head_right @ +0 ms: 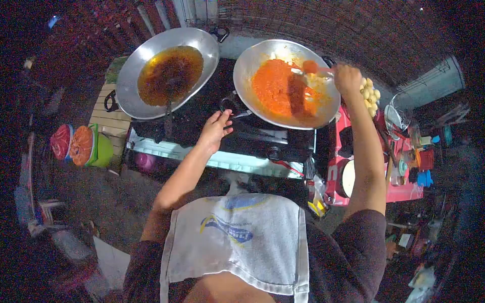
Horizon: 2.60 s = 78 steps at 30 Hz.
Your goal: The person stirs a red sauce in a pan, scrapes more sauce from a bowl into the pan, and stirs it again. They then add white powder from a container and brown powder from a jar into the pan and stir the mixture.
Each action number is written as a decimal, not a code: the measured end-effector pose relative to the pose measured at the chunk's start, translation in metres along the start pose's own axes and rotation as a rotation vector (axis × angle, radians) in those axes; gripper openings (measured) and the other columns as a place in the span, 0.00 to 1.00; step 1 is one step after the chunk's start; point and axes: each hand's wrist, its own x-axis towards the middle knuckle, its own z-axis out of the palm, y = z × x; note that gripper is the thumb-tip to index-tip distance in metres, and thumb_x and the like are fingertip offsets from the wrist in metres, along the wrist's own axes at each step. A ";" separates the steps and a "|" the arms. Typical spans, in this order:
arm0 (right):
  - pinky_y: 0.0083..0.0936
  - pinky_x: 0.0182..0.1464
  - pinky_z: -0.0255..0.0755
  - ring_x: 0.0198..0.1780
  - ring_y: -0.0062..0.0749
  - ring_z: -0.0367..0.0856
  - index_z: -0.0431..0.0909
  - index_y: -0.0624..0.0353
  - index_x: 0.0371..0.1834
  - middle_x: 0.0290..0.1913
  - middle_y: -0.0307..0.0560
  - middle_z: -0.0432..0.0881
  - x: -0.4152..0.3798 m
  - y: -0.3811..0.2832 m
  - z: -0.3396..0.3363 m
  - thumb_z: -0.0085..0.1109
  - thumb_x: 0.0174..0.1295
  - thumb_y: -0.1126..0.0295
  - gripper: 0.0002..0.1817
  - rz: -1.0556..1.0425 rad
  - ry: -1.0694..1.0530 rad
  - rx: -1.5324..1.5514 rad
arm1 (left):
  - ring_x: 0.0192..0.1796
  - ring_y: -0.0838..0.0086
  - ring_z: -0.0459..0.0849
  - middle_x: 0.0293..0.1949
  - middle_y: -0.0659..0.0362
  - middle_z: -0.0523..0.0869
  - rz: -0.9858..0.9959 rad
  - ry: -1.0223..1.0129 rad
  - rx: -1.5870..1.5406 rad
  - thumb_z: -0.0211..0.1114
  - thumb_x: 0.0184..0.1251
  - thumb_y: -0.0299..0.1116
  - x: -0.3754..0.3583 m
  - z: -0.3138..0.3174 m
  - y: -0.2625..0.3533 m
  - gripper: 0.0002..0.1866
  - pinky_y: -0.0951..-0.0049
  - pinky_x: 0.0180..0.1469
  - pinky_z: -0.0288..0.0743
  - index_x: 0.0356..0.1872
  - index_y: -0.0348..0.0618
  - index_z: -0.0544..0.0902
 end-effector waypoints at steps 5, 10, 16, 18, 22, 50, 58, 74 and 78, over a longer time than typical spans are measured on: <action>0.34 0.36 0.73 0.37 0.39 0.79 0.79 0.48 0.32 0.35 0.42 0.80 -0.016 -0.020 -0.012 0.46 0.53 0.64 0.10 -0.273 0.006 0.433 | 0.36 0.83 0.68 0.37 0.69 0.74 0.021 0.089 0.015 0.57 0.61 0.43 -0.003 0.004 -0.002 0.13 0.79 0.40 0.68 0.41 0.49 0.76; 0.34 0.38 0.73 0.37 0.44 0.78 0.79 0.50 0.34 0.34 0.47 0.80 -0.004 0.028 -0.052 0.46 0.55 0.61 0.12 -0.233 -0.320 0.137 | 0.35 0.84 0.68 0.36 0.71 0.74 0.036 0.132 0.007 0.57 0.61 0.42 -0.003 0.008 -0.004 0.13 0.81 0.39 0.68 0.43 0.49 0.77; 0.37 0.38 0.72 0.37 0.49 0.77 0.80 0.53 0.33 0.35 0.52 0.79 -0.042 -0.020 -0.006 0.48 0.51 0.65 0.11 -0.409 -0.375 0.477 | 0.34 0.84 0.69 0.35 0.70 0.74 0.065 0.198 -0.026 0.58 0.60 0.42 -0.006 0.013 -0.007 0.13 0.81 0.38 0.69 0.42 0.49 0.77; 0.37 0.39 0.71 0.37 0.48 0.77 0.80 0.53 0.35 0.36 0.52 0.79 -0.039 -0.001 -0.029 0.48 0.51 0.65 0.12 -0.461 -0.419 0.440 | 0.34 0.84 0.69 0.34 0.70 0.74 0.083 0.191 -0.014 0.58 0.60 0.43 -0.006 0.013 -0.006 0.13 0.81 0.38 0.69 0.42 0.49 0.77; 0.38 0.40 0.70 0.37 0.47 0.77 0.79 0.54 0.36 0.35 0.54 0.79 -0.023 0.005 -0.035 0.49 0.50 0.65 0.13 -0.495 -0.395 0.463 | 0.34 0.84 0.69 0.33 0.70 0.73 0.082 0.212 -0.028 0.59 0.59 0.43 -0.006 0.015 -0.006 0.13 0.81 0.38 0.69 0.41 0.48 0.77; 0.40 0.36 0.70 0.34 0.50 0.78 0.78 0.58 0.30 0.33 0.54 0.79 -0.041 -0.036 0.000 0.48 0.48 0.69 0.10 -0.478 -0.289 0.475 | 0.32 0.84 0.70 0.32 0.67 0.73 -0.011 0.145 -0.041 0.63 0.56 0.40 -0.004 0.009 0.002 0.23 0.80 0.36 0.70 0.49 0.40 0.69; 0.36 0.39 0.70 0.35 0.50 0.76 0.77 0.61 0.33 0.33 0.55 0.78 -0.059 0.003 0.030 0.47 0.56 0.66 0.11 -0.358 -0.371 0.238 | 0.32 0.83 0.70 0.33 0.67 0.73 -0.031 0.135 -0.045 0.63 0.56 0.41 -0.005 0.008 0.006 0.27 0.79 0.37 0.69 0.53 0.38 0.66; 0.35 0.38 0.70 0.35 0.44 0.78 0.80 0.54 0.35 0.34 0.51 0.80 -0.040 -0.004 -0.070 0.52 0.54 0.57 0.14 -0.508 -0.332 0.433 | 0.28 0.86 0.68 0.24 0.70 0.70 -0.052 0.072 0.037 0.57 0.60 0.42 -0.002 0.003 0.010 0.10 0.85 0.29 0.67 0.28 0.48 0.74; 0.34 0.38 0.70 0.36 0.43 0.78 0.80 0.54 0.33 0.34 0.49 0.80 -0.036 0.000 -0.098 0.52 0.53 0.58 0.14 -0.452 -0.743 0.243 | 0.28 0.86 0.68 0.24 0.69 0.70 -0.045 0.053 0.028 0.57 0.60 0.42 0.001 0.001 0.006 0.11 0.85 0.29 0.66 0.27 0.48 0.74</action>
